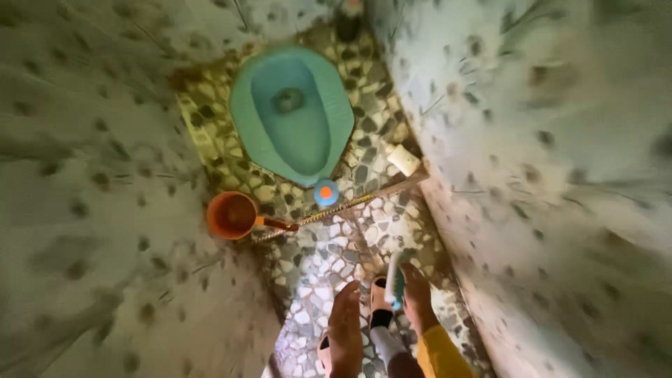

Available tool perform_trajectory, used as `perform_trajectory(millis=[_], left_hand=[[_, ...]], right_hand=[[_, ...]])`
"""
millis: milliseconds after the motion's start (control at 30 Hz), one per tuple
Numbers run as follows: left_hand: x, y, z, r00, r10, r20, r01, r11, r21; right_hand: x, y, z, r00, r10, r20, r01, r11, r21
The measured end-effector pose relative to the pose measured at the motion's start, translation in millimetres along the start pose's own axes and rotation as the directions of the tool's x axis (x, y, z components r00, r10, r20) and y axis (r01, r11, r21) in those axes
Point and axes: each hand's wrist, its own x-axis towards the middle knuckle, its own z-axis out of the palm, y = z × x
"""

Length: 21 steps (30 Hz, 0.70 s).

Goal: Clean a squat toilet using a bottle of cleaner and a scrub brush.

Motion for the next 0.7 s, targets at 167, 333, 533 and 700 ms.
perform_trajectory(millis=[167,333,533,700], left_hand=[[94,12,28,1.0,-0.004,0.029,-0.005,0.952,0.305],[180,-57,34,0.995,-0.039,0.097,0.012,0.965,0.261],[222,-114,29,0.983,-0.104,0.152,0.057,0.957,0.285],[230,-178,18,0.949,-0.292,0.117,0.247,0.922,0.298]], right_hand=[[136,24,57,0.92,-0.292,0.261,0.382,0.523,-0.762],[249,-19,137,0.675,-0.612,0.413,0.712,0.393,-0.582],[310,-8,188,0.557,-0.694,0.456,0.757,0.199,-0.622],[335,-22,210,0.563,-0.642,0.521,0.748,0.128,-0.651]])
